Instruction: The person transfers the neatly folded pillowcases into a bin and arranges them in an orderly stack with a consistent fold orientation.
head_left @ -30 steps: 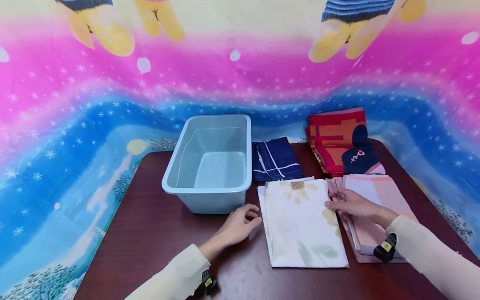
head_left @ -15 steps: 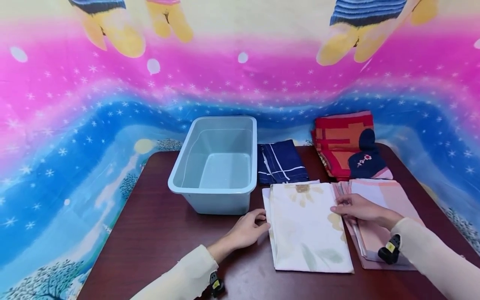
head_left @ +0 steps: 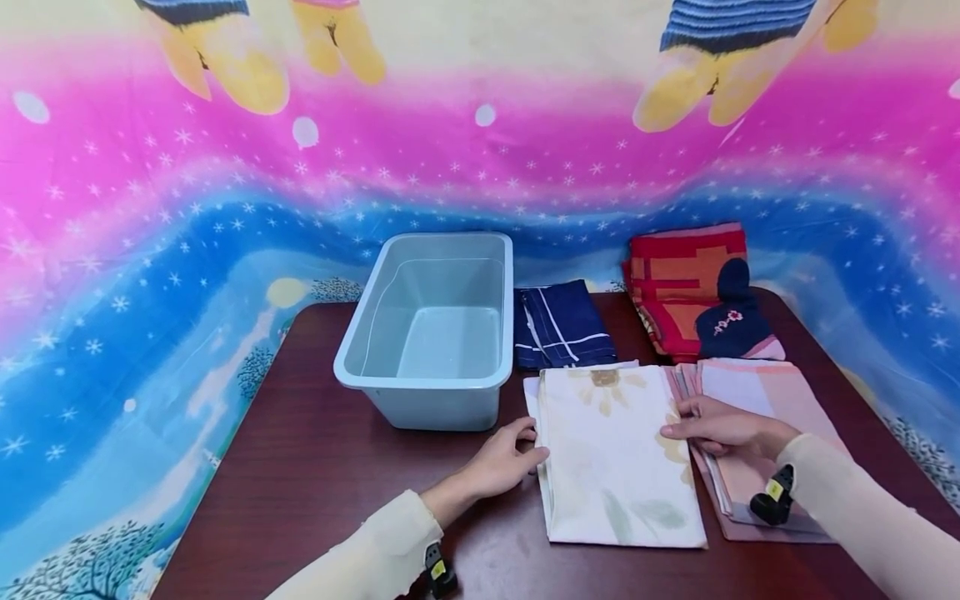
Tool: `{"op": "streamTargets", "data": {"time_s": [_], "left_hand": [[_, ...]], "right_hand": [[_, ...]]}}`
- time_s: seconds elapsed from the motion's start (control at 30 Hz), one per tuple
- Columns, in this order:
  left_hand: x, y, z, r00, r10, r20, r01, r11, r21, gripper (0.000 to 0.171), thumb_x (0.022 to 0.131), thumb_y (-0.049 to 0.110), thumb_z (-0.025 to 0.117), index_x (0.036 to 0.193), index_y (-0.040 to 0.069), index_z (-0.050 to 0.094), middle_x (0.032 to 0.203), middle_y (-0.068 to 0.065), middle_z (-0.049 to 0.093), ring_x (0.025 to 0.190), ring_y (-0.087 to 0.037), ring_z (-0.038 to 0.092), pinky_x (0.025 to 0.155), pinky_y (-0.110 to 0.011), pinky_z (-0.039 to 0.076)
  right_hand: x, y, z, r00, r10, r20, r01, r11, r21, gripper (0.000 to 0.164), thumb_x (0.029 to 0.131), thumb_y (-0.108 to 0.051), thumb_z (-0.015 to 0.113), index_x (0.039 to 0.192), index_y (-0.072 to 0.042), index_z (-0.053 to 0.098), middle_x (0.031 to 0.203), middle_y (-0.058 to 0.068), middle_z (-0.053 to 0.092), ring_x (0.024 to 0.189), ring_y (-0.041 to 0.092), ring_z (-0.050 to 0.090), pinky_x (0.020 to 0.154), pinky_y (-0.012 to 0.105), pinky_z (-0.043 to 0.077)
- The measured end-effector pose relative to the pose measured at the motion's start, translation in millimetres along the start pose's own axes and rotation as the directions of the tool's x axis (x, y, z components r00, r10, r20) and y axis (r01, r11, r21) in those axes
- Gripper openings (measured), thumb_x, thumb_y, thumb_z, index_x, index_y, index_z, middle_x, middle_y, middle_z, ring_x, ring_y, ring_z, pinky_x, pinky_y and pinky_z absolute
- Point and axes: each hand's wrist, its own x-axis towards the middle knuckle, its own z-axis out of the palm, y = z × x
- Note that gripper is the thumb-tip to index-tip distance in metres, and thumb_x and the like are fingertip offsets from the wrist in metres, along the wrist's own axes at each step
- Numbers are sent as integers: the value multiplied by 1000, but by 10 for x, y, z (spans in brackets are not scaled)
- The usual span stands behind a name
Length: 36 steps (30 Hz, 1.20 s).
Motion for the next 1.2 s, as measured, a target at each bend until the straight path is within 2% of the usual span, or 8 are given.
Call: {"op": "streamTargets", "data": {"time_s": [0.17, 0.33, 0.43, 0.6, 0.73, 0.93, 1.07, 1.2], "left_hand": [[33, 24, 33, 998, -69, -11, 66, 982, -179, 66, 97, 22, 63, 152, -2, 37, 137, -23, 56, 82, -24, 72, 64, -37, 58], [99, 91, 72, 982, -187, -33, 168, 936, -310, 73, 97, 27, 63, 156, -1, 29, 127, -17, 63, 79, -16, 67, 62, -28, 51], [153, 116, 112, 977, -213, -24, 190, 910, -369, 71, 97, 28, 62, 154, -3, 33, 115, -12, 69, 77, -13, 63, 60, -24, 49], [220, 108, 168, 984, -178, -5, 164, 916, -366, 38, 96, 25, 61, 125, 0, 61, 88, -2, 71, 68, -8, 58, 58, -21, 45], [233, 101, 178, 993, -109, -39, 94, 953, -290, 24, 94, 21, 63, 109, 3, 68, 81, 4, 63, 69, -7, 55, 62, -20, 44], [221, 73, 184, 999, 20, -37, -28, 976, -214, 38, 90, 14, 71, 124, 6, 59, 95, -7, 67, 78, -10, 59, 66, -22, 48], [221, 15, 182, 999, 36, 26, -29, 974, -224, 52, 91, 13, 73, 135, 10, 47, 86, -14, 73, 65, -12, 62, 57, -23, 49], [246, -55, 165, 997, 19, 72, 0, 969, -249, 52, 92, 15, 72, 135, 9, 43, 70, -6, 68, 50, -12, 56, 52, -23, 44]], "right_hand": [[24, -13, 1, 1000, 12, -18, -13, 999, -34, 29, 100, -30, 63, 103, -2, 58, 52, -8, 41, 42, 5, 36, 45, 19, 31], [35, -29, -16, 1000, 17, -16, -18, 1000, -17, 29, 100, -29, 64, 103, -1, 56, 53, -8, 44, 43, 5, 39, 46, 19, 34], [41, -23, -38, 1000, 7, -4, -7, 1000, 0, 28, 100, -28, 63, 105, -1, 57, 54, -8, 47, 44, 5, 42, 48, 19, 37], [64, -3, -56, 999, -15, 36, 14, 1000, 27, 27, 102, -26, 61, 108, -1, 59, 55, -7, 53, 46, 5, 49, 54, 22, 47], [73, 19, -67, 997, -22, 75, 19, 999, 40, 21, 103, -25, 58, 102, -4, 61, 55, -7, 54, 47, 6, 51, 59, 24, 52], [45, 71, -98, 990, -40, 137, 24, 993, 115, 16, 105, -22, 54, 92, -12, 58, 62, -8, 62, 54, 3, 57, 58, 19, 51], [20, 98, -110, 982, -63, 180, 32, 985, 168, 11, 106, -17, 52, 99, -11, 58, 67, -7, 66, 57, 3, 60, 60, 21, 54], [13, 123, -98, 980, -66, 189, 32, 983, 180, 9, 105, -14, 52, 105, -10, 59, 66, -9, 65, 56, 1, 58, 60, 20, 53]]}}
